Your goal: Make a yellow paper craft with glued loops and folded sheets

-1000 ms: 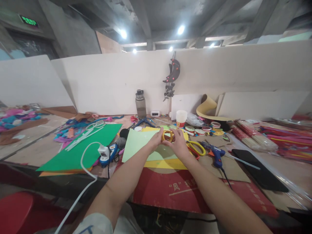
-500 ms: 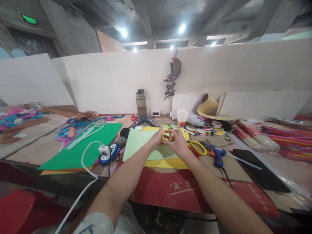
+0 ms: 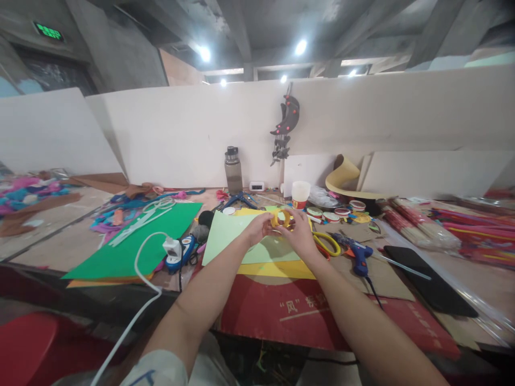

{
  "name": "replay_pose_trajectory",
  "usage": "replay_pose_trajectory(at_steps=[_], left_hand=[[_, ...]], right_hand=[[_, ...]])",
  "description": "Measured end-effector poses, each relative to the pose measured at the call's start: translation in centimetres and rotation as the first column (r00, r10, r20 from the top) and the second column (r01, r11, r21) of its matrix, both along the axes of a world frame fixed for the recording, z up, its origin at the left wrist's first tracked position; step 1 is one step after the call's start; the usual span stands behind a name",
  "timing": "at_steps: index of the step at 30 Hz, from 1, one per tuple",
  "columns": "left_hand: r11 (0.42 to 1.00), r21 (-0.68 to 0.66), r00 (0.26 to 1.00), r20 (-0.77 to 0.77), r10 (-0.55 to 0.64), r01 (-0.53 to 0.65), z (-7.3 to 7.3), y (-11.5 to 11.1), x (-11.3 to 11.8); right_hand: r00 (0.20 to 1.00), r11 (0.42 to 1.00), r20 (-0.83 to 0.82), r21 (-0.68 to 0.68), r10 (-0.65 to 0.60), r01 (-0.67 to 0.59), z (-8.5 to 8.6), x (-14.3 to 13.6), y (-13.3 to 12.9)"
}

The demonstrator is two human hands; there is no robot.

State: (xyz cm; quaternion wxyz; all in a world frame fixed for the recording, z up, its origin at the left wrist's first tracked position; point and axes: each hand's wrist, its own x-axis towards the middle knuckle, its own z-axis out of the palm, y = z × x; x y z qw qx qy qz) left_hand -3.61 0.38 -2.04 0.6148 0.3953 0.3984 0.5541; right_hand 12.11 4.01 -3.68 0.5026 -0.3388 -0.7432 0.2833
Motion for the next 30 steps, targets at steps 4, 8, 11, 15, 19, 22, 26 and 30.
replay_pose_trajectory(at_steps=[4, 8, 11, 15, 19, 22, 26, 30], left_hand=[[0.999, 0.047, 0.999, -0.044, 0.011, -0.009, -0.2, -0.1, 0.0], [0.994, 0.109, 0.995, -0.100, 0.001, 0.010, 0.1, -0.3, -0.1], [0.990, 0.136, 0.993, -0.120, -0.008, 0.024, 0.3, -0.5, -0.2], [0.991, 0.137, 0.994, -0.107, 0.005, 0.010, 0.4, -0.3, -0.3], [0.989, 0.144, 0.994, -0.098, 0.047, -0.032, 0.2, -0.1, -0.4], [0.990, 0.136, 0.991, -0.123, 0.051, -0.034, 0.1, -0.1, -0.5], [0.991, 0.135, 0.986, -0.161, 0.033, -0.012, 0.0, -0.2, -0.2], [0.988, 0.156, 0.992, -0.123, 0.031, -0.012, 0.2, -0.4, 0.1]], right_hand=[[0.999, 0.999, -0.038, -0.028, -0.026, 0.025, 0.3, 0.1, 0.0], [0.995, 0.999, -0.088, -0.024, -0.045, 0.043, 0.5, 0.1, -0.1], [0.993, 0.998, -0.101, -0.017, -0.060, 0.059, 0.6, 0.1, -0.2], [0.991, 0.997, -0.110, -0.012, -0.072, 0.071, 0.7, 0.2, -0.2], [0.984, 0.998, -0.168, -0.024, -0.059, 0.056, 0.8, 0.1, -0.3], [0.980, 0.999, -0.199, -0.024, -0.025, 0.021, 1.1, 0.1, -0.5], [0.979, 1.000, -0.202, -0.027, -0.008, 0.003, 1.3, 0.1, -0.7], [0.985, 0.999, -0.166, -0.032, -0.035, 0.030, 1.1, 0.2, -0.5]])
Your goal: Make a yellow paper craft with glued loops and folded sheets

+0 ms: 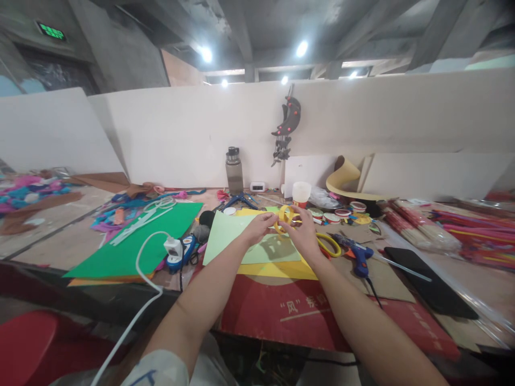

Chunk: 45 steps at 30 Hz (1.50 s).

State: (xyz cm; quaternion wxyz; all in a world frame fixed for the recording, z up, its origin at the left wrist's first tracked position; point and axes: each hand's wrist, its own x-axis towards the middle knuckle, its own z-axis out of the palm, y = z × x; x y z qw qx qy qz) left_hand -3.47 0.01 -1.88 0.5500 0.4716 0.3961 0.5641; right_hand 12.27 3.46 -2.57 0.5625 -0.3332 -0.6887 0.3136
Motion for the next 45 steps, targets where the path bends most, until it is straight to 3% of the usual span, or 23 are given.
replay_pose_trajectory(at_steps=[11, 24, 28, 34, 45], left_hand=[[0.998, 0.042, 0.990, 0.136, 0.036, -0.043, 0.4, -0.3, 0.5], [0.995, 0.094, 0.993, 0.114, 0.031, -0.041, 0.0, -0.3, 1.2], [0.994, 0.099, 0.983, 0.183, 0.023, -0.042, -0.2, -0.3, 1.4], [0.995, 0.087, 0.965, 0.257, -0.060, 0.039, 0.0, -0.4, 1.7], [0.992, 0.122, 0.968, 0.247, -0.043, 0.012, -0.1, -0.2, 1.6]], right_hand=[[0.989, 0.993, 0.143, 0.115, -0.040, 0.023, -0.2, 0.2, 0.1], [0.990, 0.983, 0.138, 0.183, -0.036, 0.010, -0.4, 0.2, -0.2], [0.989, 0.973, 0.140, 0.230, -0.049, 0.015, -0.4, 0.2, -0.2], [0.986, 0.955, 0.147, 0.295, -0.084, 0.038, -0.2, 0.3, -0.4], [0.984, 0.962, 0.158, 0.269, -0.081, 0.036, -0.4, 0.0, -0.5]])
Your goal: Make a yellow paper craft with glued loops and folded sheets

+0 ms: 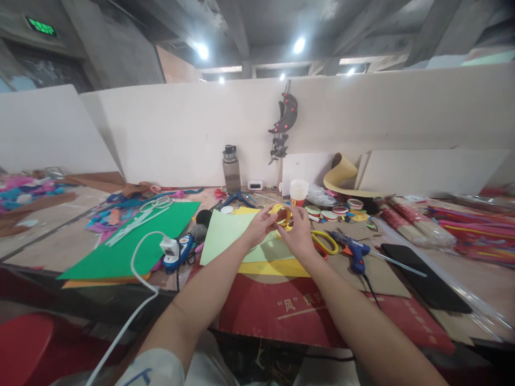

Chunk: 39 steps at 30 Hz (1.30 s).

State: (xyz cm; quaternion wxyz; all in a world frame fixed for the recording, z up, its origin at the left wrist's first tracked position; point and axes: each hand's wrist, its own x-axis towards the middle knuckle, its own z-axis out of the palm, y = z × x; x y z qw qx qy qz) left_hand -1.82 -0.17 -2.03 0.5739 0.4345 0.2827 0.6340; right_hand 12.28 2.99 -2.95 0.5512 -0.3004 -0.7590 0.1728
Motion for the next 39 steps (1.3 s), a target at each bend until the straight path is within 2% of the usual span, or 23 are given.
replay_pose_trajectory(at_steps=[6, 11, 17, 20, 28, 39], left_hand=[[0.996, -0.020, 0.996, 0.001, 0.092, -0.092, -0.1, 0.2, 0.0], [0.988, -0.055, 0.989, -0.044, 0.140, -0.143, 0.2, 0.1, 0.0], [0.997, -0.042, 0.998, -0.027, 0.058, -0.059, 0.6, -0.4, -0.1], [0.996, -0.053, 0.997, -0.016, 0.077, -0.078, 0.8, -0.4, 0.0], [0.993, -0.073, 0.995, 0.016, 0.096, -0.094, 1.2, -0.5, 0.1], [0.989, -0.093, 0.993, -0.046, 0.110, -0.114, 0.9, -0.4, 0.2]], right_hand=[[0.996, 0.999, -0.081, -0.035, 0.037, -0.040, 0.2, 0.0, -0.4], [0.999, 1.000, -0.019, -0.010, 0.027, -0.027, 0.4, 0.0, -0.5], [1.000, 0.999, -0.016, 0.026, 0.025, -0.024, 0.2, 0.1, -0.2], [1.000, 0.999, -0.001, 0.043, 0.007, -0.007, 0.2, 0.0, -0.3], [0.997, 0.980, 0.052, 0.197, -0.049, 0.038, 0.6, 0.0, -0.7], [0.998, 0.993, 0.052, 0.113, -0.043, 0.037, 0.3, -0.1, -0.7]])
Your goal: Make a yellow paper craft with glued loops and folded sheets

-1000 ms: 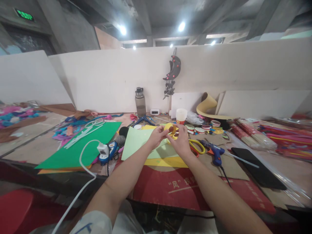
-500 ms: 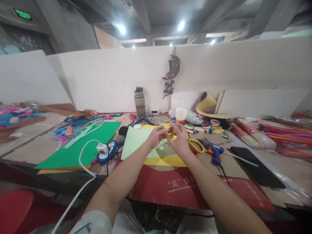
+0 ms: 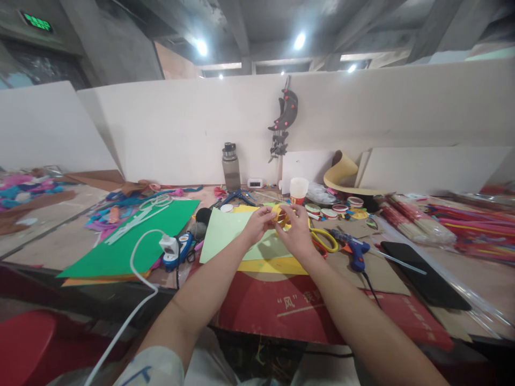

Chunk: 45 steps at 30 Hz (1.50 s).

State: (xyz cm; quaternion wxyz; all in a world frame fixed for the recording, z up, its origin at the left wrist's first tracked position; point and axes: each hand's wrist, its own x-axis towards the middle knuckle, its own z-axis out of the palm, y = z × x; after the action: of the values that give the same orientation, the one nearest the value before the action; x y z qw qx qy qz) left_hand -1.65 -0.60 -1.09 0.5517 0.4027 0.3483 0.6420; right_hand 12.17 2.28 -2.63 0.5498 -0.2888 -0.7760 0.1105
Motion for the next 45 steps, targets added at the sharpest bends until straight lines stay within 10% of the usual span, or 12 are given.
replay_pose_trajectory(at_steps=[45], left_hand=[[0.999, -0.040, 0.999, 0.034, -0.016, 0.017, -0.6, 0.6, 0.1]], right_hand=[[1.000, 0.998, 0.002, -0.063, -0.022, 0.022, -0.8, 0.0, 1.3]])
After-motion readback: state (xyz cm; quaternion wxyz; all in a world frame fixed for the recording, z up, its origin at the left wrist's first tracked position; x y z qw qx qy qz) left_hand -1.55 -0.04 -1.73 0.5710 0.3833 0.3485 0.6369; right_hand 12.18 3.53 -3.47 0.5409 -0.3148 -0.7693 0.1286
